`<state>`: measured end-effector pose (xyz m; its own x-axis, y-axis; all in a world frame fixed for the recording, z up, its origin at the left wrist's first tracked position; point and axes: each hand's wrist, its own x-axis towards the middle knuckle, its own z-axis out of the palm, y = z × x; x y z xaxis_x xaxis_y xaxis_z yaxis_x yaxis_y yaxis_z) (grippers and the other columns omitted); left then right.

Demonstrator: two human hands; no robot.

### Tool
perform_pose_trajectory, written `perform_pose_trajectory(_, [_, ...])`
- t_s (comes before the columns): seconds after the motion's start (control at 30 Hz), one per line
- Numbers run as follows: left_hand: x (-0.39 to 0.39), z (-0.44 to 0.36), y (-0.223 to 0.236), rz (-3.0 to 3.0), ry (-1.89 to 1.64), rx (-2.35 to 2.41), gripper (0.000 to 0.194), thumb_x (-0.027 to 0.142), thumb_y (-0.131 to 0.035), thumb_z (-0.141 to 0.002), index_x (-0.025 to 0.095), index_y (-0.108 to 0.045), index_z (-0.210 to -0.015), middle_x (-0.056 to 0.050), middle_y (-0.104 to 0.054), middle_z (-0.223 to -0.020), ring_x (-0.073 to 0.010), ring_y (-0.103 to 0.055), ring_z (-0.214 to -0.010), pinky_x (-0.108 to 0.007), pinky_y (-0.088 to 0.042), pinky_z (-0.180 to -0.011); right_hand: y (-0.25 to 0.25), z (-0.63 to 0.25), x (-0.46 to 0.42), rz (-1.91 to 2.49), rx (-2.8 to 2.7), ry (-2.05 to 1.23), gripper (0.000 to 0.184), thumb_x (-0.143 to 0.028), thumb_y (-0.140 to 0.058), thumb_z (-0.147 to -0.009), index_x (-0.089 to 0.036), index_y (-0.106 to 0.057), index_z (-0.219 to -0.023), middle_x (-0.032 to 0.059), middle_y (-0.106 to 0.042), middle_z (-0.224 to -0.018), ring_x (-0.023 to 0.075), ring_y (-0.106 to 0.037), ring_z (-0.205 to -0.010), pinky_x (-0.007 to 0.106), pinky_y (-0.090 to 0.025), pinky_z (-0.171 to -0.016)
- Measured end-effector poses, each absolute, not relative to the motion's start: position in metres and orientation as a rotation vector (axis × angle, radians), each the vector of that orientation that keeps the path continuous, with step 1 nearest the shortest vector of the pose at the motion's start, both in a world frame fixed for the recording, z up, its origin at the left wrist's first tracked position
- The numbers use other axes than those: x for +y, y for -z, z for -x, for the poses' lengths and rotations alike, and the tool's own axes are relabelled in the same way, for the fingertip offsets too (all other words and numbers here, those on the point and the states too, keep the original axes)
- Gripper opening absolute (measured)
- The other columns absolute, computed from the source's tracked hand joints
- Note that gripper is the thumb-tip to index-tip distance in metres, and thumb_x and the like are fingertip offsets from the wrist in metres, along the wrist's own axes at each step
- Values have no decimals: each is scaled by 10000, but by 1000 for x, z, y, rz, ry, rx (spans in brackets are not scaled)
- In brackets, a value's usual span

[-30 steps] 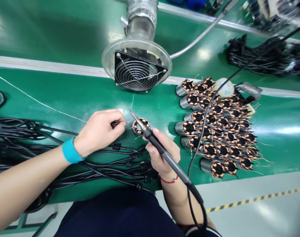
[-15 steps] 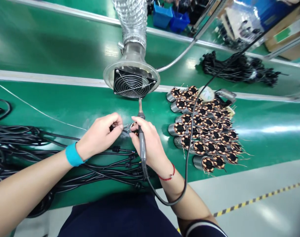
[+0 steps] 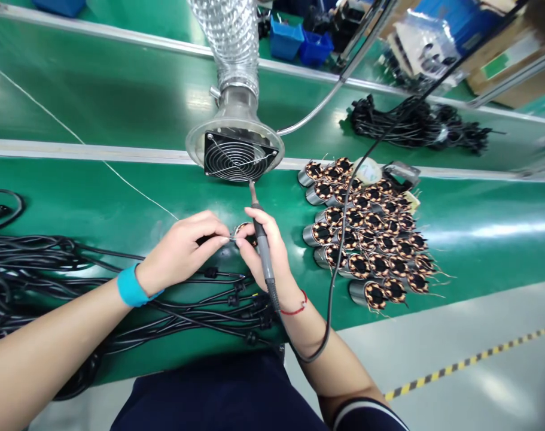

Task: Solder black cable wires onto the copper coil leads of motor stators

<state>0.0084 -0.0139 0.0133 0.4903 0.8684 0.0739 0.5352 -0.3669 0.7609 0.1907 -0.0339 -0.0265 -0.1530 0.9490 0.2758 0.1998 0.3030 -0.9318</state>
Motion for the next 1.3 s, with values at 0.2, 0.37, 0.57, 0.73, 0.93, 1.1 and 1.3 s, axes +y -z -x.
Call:
perform_pose_trajectory(0.2, [-14,-9,-14,-2057,-562,1153,206,286,-471,-928,181,-639,-871,-42,-637,-879,-153,-581,-824,-281,-456,-763,29,-189,-33,1010,-1538,-991,473,-153,-549,-850,-249,-403,-1289,-34,-611,-819,105,-614,-781,281,-520,-793])
perform_pose_trajectory(0.37, [-15,-10,-15,-2056,-514,1188,181,237,-465,-904,176,-608,-811,-25,-611,-823,-138,-554,-763,-259,-437,-705,32,-192,-33,1016,-1625,-907,472,-150,-554,-863,-250,-417,-1303,-18,-632,-842,125,-629,-837,319,-519,-844])
perform_pose_trajectory(0.57, [-16,-12,-13,-2011,-489,1270,164,209,-481,-868,170,-580,-743,-2,-550,-753,-116,-500,-667,-240,-398,-627,22,-214,-46,1162,-1657,-741,438,-190,-466,-945,-281,-413,-1371,-2,-691,-841,164,-665,-847,395,-529,-890])
perform_pose_trajectory(0.73, [-17,-16,-9,-1965,-446,1342,163,220,-496,-847,169,-581,-718,3,-551,-739,-115,-503,-657,-244,-403,-623,14,-230,-64,1072,-1677,-563,358,-246,-559,-899,-268,-561,-1257,22,-684,-850,164,-623,-710,343,-546,-678])
perform_pose_trajectory(0.93, [-17,-18,-9,-1779,-427,1442,171,256,-529,-809,165,-570,-671,22,-542,-635,-96,-455,-563,-230,-360,-534,25,-230,-75,952,-1639,-550,234,-220,-570,-844,-220,-639,-1068,18,-628,-705,149,-563,-609,285,-497,-530])
perform_pose_trajectory(1.1, [-16,-18,-7,-1608,-394,1459,180,295,-533,-806,164,-577,-690,39,-522,-592,-82,-420,-527,-224,-329,-508,30,-230,-75,908,-1632,-585,219,-213,-559,-829,-202,-640,-1032,13,-616,-679,143,-566,-592,277,-499,-526])
perform_pose_trajectory(1.3, [-15,-18,-4,-1508,-399,1458,171,303,-555,-790,169,-565,-685,56,-488,-563,-68,-390,-504,-220,-309,-497,31,-230,-75,892,-1653,-626,234,-202,-566,-815,-202,-645,-1035,23,-639,-711,142,-574,-601,277,-510,-533])
